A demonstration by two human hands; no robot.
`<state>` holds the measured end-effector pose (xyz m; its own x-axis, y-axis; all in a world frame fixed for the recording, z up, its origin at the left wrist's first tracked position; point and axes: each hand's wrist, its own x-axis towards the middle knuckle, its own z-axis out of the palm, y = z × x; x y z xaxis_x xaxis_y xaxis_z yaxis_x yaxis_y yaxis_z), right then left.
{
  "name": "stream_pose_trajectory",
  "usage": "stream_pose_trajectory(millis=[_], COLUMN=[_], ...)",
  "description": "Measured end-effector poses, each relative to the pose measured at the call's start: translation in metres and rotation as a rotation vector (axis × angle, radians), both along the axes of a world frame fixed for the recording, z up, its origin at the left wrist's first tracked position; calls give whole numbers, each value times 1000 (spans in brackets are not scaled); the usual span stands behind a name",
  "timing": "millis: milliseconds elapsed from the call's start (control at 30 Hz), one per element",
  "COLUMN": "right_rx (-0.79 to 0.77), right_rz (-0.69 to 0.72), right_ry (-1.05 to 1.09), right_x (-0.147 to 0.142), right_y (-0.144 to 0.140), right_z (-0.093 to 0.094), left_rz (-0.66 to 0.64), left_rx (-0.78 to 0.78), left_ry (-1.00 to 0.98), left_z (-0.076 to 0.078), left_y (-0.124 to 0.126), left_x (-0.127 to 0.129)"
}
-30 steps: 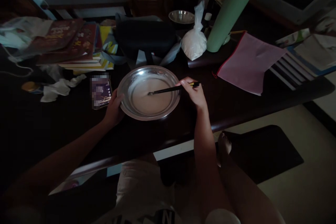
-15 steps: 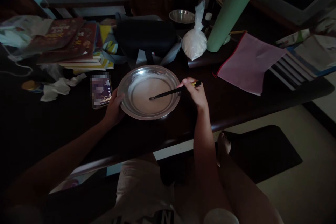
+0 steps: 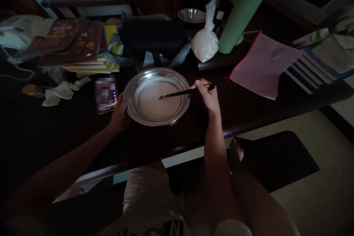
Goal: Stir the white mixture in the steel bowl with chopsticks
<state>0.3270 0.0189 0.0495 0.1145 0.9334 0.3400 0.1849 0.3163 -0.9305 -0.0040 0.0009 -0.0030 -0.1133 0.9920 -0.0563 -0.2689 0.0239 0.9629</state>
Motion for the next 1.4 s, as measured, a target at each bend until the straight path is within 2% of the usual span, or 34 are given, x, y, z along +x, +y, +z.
stream_pose_trajectory(millis=[167, 333, 467, 633, 767, 933, 1067, 1233, 1400], right_rx=[5, -2, 1, 5, -23, -1, -15, -22, 0], right_rz=[96, -3, 103, 24, 94, 8, 81, -13, 91], right_ry=[0, -5, -12, 46, 16, 24, -22, -5, -25], right_x=[0, 1, 0, 1, 1, 1, 0, 0, -1], right_y=[0, 0, 1, 0, 0, 0, 0, 0, 0], right_z=[-1, -1, 0, -3, -4, -1, 0, 0, 1], left_rz=[-34, -27, -24, 0, -7, 9, 15, -24, -23], left_rx=[35, 21, 23, 19, 16, 12, 10, 20, 24], left_ry=[23, 25, 8, -10, 14, 17, 14, 24, 41], left_z=[-2, -1, -2, -1, 1, 3, 3, 1, 0], left_y=[1, 0, 1, 1, 0, -1, -1, 0, 0], left_x=[-2, -2, -2, 0, 0, 1, 2, 0, 0])
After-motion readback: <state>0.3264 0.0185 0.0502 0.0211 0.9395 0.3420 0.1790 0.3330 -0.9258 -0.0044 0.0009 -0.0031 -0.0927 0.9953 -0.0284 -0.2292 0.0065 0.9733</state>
